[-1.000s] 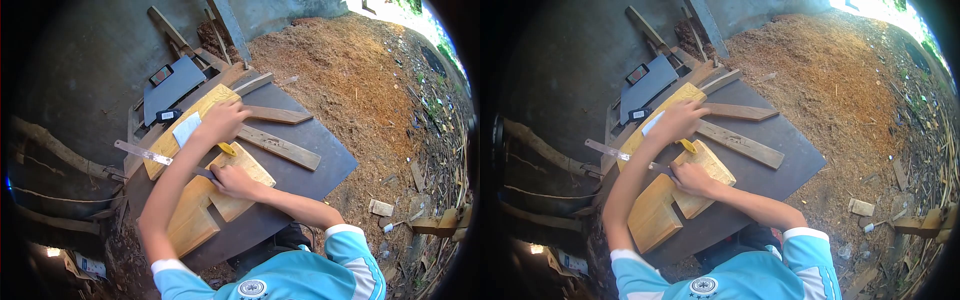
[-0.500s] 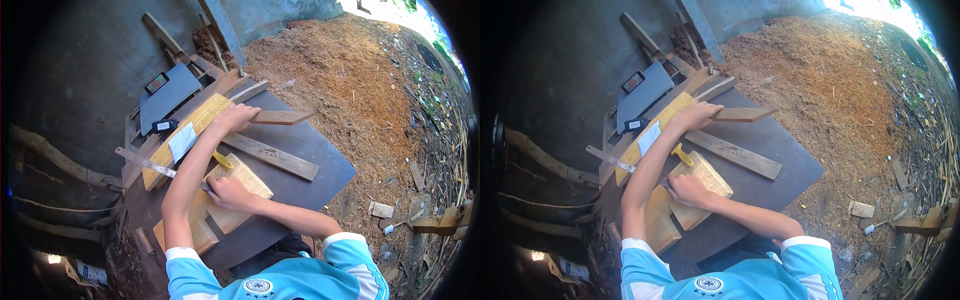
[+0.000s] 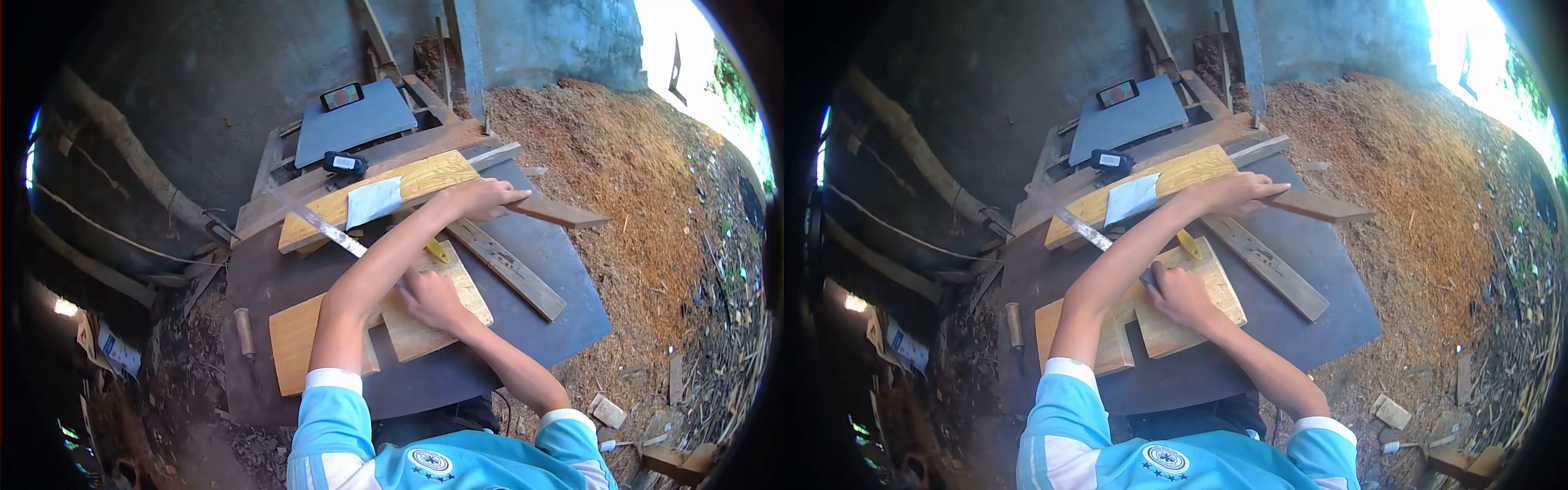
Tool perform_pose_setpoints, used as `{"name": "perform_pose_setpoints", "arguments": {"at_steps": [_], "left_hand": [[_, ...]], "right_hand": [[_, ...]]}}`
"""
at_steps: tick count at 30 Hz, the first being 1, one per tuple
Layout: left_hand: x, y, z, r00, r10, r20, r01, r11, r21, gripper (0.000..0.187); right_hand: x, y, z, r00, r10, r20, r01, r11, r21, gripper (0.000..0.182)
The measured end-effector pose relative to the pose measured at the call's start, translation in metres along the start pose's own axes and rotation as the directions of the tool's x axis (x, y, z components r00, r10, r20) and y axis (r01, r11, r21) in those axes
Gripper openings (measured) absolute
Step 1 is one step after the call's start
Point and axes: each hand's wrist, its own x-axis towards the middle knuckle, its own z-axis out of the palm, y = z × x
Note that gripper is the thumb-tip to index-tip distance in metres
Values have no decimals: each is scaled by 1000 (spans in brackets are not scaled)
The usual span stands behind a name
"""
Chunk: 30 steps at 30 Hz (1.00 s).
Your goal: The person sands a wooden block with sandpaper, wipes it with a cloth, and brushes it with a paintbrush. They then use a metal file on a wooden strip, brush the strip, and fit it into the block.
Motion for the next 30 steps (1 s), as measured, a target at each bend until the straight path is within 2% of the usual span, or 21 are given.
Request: {"name": "perform_pose_setpoints", "arguments": {"at_steps": [5, 8, 11, 14, 15, 16, 18, 20, 21, 23, 24, 25, 26, 27, 28, 29, 30], "left_hand": [[0, 6, -3, 987, 64, -145, -78, 992, -95, 51], [16, 16, -3, 962, 157, -225, -212, 946, -246, 52], [44, 40, -20, 843, 208, -496, -424, 824, -375, 51], [50, 71, -68, 831, 143, -538, -469, 700, -539, 46], [46, 78, -86, 813, 137, -566, -469, 731, -496, 47], [37, 84, -106, 795, 134, -591, -465, 761, -453, 49], [18, 100, -149, 712, 108, -694, -494, 779, -385, 43], [-15, 116, -195, 721, 45, -691, -298, 921, -251, 35], [-30, 116, -216, 733, 131, -667, -393, 882, -259, 33], [-81, 150, -230, 736, 41, -675, -212, 962, -173, 29], [-112, 163, -226, 762, -68, -645, 6, 995, -97, 29], [-144, 176, -223, 776, -176, -605, 219, 976, -3, 28], [-172, 168, -216, 842, -253, -476, 332, 939, 88, 29], [-201, 164, -190, 803, -339, -491, 442, 890, 109, 27], [-229, 165, -160, 755, -412, -511, 544, 827, 137, 24], [-255, 175, -142, 659, -691, -297, 718, 696, -26, 26], [-285, 168, -105, 653, -686, -321, 728, 686, 18, 26]], "right_hand": [[0, -1, -3, 1000, 6, 30, -5, 1000, -16, 22], [0, -5, -7, 998, 42, 48, -43, 999, 16, 25], [2, -1, -12, 991, 84, 107, -97, 988, 122, 31], [2, 4, -8, 994, 105, 28, -108, 924, 366, 27], [3, 3, -9, 994, 111, -4, -98, 886, 453, 27], [4, 4, -10, 991, 131, 0, -119, 896, 428, 25], [5, 0, -16, 979, 204, 32, -185, 801, 570, 25], [6, 2, -13, 963, 262, 62, -230, 682, 694, 24], [6, 2, -14, 962, 268, 50, -228, 690, 687, 23], [3, -6, -19, 958, 285, 28, -223, 681, 697, 20], [2, -6, -19, 962, 274, 6, -209, 717, 665, 19], [1, -5, -18, 965, 262, -18, -193, 752, 631, 18], [-1, 2, -15, 976, 140, -166, -39, 866, 499, 19], [-6, 0, -25, 980, 161, -116, -92, 886, 455, 22], [-17, 7, -26, 972, 159, -175, -60, 882, 467, 26], [-34, 6, -38, 962, 199, -189, -118, 922, 369, 27], [-49, 19, -32, 931, 114, -347, -24, 967, 254, 17]]}}
